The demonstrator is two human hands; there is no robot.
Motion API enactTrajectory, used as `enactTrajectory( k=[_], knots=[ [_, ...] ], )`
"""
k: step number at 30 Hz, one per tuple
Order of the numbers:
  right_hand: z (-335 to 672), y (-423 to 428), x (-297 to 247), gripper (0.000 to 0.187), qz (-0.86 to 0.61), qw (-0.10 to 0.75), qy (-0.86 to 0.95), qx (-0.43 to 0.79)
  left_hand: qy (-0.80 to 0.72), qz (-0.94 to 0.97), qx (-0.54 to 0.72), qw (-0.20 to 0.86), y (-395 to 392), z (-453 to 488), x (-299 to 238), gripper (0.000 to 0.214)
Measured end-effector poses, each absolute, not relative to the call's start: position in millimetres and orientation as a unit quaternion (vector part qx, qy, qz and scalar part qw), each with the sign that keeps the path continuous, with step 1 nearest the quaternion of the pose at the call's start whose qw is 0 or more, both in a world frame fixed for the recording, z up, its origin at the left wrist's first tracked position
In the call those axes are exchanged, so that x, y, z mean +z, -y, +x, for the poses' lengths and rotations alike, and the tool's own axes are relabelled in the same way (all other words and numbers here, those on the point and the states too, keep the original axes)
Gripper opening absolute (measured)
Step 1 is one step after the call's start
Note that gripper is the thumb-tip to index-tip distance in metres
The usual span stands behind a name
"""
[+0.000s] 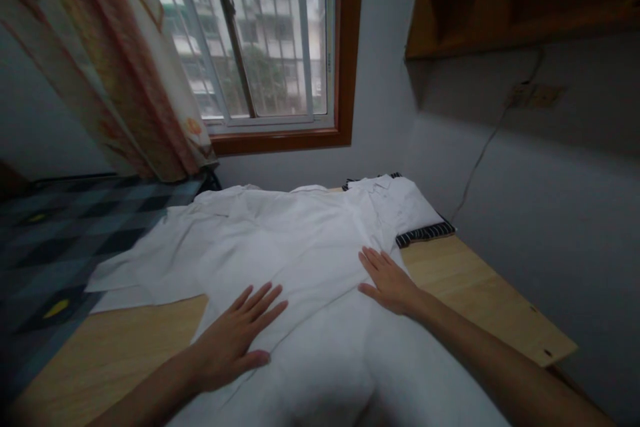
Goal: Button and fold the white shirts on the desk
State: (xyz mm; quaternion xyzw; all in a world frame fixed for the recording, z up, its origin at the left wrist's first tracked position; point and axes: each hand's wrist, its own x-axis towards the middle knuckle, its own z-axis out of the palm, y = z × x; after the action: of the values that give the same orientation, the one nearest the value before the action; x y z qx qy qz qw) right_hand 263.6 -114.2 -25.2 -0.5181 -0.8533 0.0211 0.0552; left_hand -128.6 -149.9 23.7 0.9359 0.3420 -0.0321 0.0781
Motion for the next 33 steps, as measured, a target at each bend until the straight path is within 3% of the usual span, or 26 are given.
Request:
enactTrajectory(
  k=[9, 14, 19, 23, 27, 33],
  knots=[
    [274, 116, -30, 0.065, -0.497, 0.082, 0.864, 0.01, -0.348, 0.93, -0.021, 0.114, 183, -180, 37, 0.075],
    [225, 130, 0, 0.053, -0.491, 0.125, 0.862, 0.017, -0.445, 0.866, 0.113, 0.2, 147, -192, 58, 0.05],
    [114, 164, 43, 0.076, -0.251, 0.141, 0.953, 0.1, -0.598, 0.718, 0.309, 0.178, 38, -201, 72, 0.057],
    [36, 178, 62, 0.076, -0.065, 0.109, 0.987, 0.102, -0.696, 0.604, 0.337, 0.194, -24, -201, 68, 0.058],
    [-7, 170, 57, 0.08, 0.001, 0.079, 0.993, 0.09, -0.737, 0.556, 0.319, 0.216, -43, -201, 61, 0.057],
    [-47, 161, 50, 0.064, 0.024, 0.019, 0.993, 0.111, -0.733, 0.527, 0.318, 0.291, -56, -211, 57, 0.038]
  ],
)
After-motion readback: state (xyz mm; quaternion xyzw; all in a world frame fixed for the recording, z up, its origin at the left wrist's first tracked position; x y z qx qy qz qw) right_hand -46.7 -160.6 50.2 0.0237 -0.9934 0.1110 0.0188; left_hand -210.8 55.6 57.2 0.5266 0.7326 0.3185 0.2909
